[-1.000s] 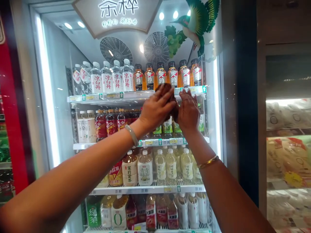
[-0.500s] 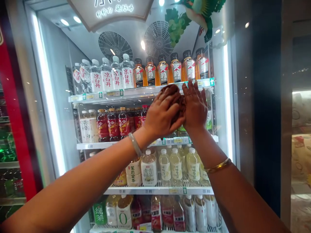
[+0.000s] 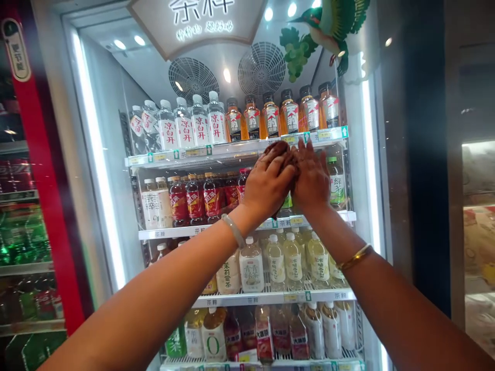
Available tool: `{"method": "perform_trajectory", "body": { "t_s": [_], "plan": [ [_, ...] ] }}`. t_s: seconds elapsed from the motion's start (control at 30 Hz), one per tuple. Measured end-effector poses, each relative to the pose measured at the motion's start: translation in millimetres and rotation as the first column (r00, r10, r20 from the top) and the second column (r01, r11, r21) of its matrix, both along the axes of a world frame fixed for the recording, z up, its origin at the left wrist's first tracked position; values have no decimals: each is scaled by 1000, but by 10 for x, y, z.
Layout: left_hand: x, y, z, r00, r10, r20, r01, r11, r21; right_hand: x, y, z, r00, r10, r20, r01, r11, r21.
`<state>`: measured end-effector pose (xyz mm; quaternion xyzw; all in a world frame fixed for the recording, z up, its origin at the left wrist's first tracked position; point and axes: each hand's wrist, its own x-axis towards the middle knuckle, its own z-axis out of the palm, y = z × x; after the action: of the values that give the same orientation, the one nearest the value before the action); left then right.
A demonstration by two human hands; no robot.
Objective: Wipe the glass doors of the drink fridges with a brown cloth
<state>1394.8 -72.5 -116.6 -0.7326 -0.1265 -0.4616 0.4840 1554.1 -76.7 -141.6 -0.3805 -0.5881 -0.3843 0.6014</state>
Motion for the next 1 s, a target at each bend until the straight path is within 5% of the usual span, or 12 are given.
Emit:
{"method": "perform_trajectory", "body": {
  "t_s": [0.1,0.17,0.3,0.37,0.47,0.6,0.67,0.73,0.83,0.9,1.0],
  "plan": [
    [-382,-15,-128,989,-13,-149,25,996,81,-32,-24,-186,993,-62,98,63,998,-6],
    [-615,-3,1,978,-9,-210,33,993,114,-58,-35,-205,990,-109,89,112,993,-25],
    [-643,59,451,997,-49,54,46,997,60,-290,9,56,983,-174,-58,171,984,-58],
    [-508,77,500,986,-93,135,91,996,21,-463,58,208,980,-166,-110,161,986,-51],
    [-447,58,238,980,-137,142,139,990,-5,-634,103,282,984,-127,-127,125,992,-24],
    [-853,14,-85,992,-94,-83,96,995,22,-632,76,169,991,-124,-55,123,992,-21],
    [-1083,25,32,995,-56,-87,61,997,56,-617,57,127,991,-134,-28,133,991,-33],
    [-1166,62,289,996,-28,84,22,997,68,-631,42,120,989,-145,-34,143,989,-44],
    [-961,118,565,968,-85,238,66,994,87,-679,18,142,987,-147,-71,143,988,-54],
    [-743,121,488,981,-127,147,115,990,85,-694,4,150,989,-123,-83,118,991,-60],
    [-608,63,54,991,-132,-28,133,991,24,-673,5,147,993,-89,-82,83,994,-77]
  ]
}}
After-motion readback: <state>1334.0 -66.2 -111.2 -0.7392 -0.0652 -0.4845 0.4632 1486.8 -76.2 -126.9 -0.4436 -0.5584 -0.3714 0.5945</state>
